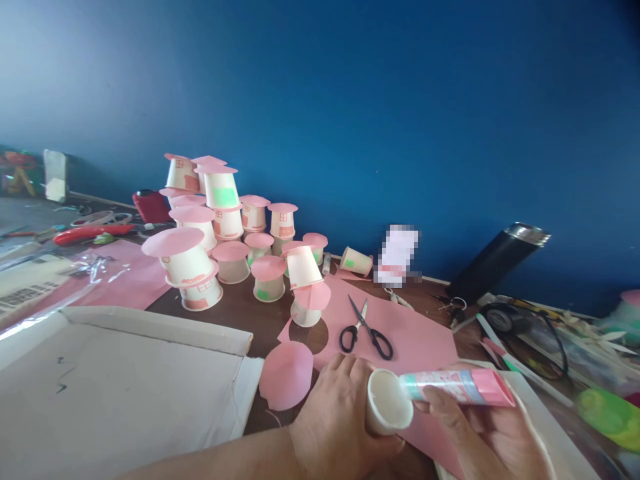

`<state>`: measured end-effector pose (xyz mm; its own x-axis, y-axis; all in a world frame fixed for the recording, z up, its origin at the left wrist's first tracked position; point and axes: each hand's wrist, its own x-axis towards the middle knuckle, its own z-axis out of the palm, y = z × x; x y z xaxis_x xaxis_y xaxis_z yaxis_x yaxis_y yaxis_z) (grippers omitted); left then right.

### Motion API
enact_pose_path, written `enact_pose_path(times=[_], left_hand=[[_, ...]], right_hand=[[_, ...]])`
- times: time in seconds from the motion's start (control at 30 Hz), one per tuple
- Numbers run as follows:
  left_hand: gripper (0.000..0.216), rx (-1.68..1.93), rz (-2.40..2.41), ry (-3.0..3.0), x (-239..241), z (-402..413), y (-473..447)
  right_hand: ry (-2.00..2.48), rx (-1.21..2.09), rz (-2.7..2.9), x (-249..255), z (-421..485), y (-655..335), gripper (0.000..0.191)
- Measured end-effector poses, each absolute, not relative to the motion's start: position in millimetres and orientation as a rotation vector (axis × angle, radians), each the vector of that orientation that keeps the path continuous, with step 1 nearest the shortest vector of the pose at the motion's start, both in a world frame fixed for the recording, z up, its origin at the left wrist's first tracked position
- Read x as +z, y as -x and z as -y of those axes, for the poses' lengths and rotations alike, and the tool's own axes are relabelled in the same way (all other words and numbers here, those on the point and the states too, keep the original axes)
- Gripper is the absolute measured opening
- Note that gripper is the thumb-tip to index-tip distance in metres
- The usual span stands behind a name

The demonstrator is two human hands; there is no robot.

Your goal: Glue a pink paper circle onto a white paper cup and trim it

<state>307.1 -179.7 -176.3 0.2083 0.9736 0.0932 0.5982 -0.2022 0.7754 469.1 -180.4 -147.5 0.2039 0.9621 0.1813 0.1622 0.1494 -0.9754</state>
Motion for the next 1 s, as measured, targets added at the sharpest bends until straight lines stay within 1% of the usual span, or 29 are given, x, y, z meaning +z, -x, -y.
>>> enact_pose_path(times=[0.1,0.27,0.53,0.73,0.8,0.9,1.0], left_hand=[[0.048,0.808,-1.454,-1.887,-177,180,-307],[0.047,0.804,-1.457,-1.897,-178,179,-307],[0.047,0.782,-1.460,-1.931,-178,179,-307],[0.045,0.850,-1.449,-1.942,-183,180,-308],[0.045,0.849,-1.449,-1.946,-184,180,-308],[0.048,0.820,-1.451,-1.937,-184,179,-308],[0.049,0.811,-1.451,-1.938,-183,179,-307]], right_hand=[[1.318,0.848,1.251,-149,179,-472,0.038],[1.397,0.826,1.216,-146,180,-470,0.043],[1.477,0.726,1.214,-141,180,-466,0.040],[1.513,0.695,1.298,-150,175,-478,0.044],[1.553,0.657,1.306,-154,172,-487,0.046],[1.522,0.687,1.332,-157,170,-492,0.050],[1.481,0.719,1.257,-155,175,-485,0.044]])
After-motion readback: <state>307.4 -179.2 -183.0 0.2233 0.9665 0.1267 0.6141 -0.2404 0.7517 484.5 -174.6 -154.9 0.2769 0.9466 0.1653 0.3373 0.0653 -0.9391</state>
